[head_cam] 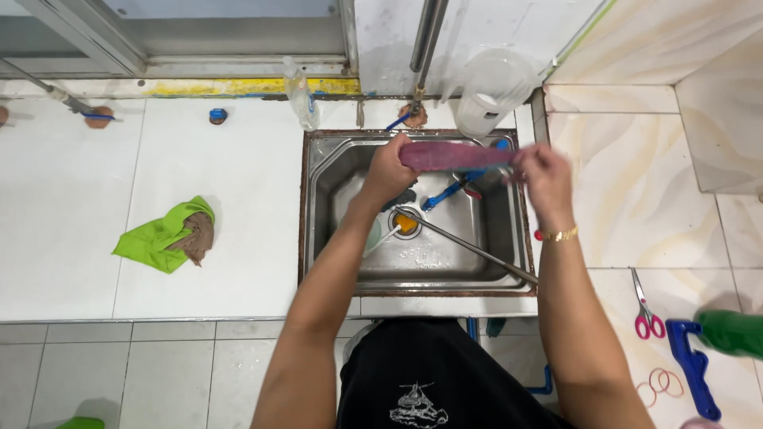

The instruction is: Cleaning a stainless steel sink and the surrounding tiled area using a cloth and water.

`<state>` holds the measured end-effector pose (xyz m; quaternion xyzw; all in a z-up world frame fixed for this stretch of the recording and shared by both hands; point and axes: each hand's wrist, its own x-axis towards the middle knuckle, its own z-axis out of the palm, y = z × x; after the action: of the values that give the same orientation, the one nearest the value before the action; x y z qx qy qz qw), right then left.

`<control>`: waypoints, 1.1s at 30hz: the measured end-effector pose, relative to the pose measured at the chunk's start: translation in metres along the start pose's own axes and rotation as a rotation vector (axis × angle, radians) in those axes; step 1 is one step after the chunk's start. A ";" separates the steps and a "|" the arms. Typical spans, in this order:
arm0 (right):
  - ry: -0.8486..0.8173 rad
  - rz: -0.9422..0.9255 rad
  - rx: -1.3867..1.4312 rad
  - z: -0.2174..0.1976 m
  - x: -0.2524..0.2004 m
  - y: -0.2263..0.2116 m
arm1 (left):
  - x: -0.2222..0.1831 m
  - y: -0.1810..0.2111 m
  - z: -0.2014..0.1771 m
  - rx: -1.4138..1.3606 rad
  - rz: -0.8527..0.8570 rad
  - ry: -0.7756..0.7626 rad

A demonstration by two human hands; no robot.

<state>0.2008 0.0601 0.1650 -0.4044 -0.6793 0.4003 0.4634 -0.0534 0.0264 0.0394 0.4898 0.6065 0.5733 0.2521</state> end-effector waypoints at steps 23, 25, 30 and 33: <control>-0.550 0.479 0.115 0.162 -0.025 0.148 | 0.000 -0.022 -0.090 -0.127 -0.646 0.044; -0.579 0.397 -0.005 0.158 -0.020 0.093 | 0.009 -0.016 -0.096 -0.007 -0.551 -0.070; -0.670 0.010 -0.214 0.171 -0.013 0.049 | 0.006 0.020 -0.102 0.410 -0.327 -0.426; -0.770 -0.047 -0.163 0.185 -0.024 0.064 | -0.002 0.028 -0.093 0.519 -0.268 -0.712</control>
<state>0.0413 0.0291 0.0530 -0.2443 -0.8421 0.4569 0.1501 -0.1249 -0.0205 0.0850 0.6204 0.6637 0.1609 0.3858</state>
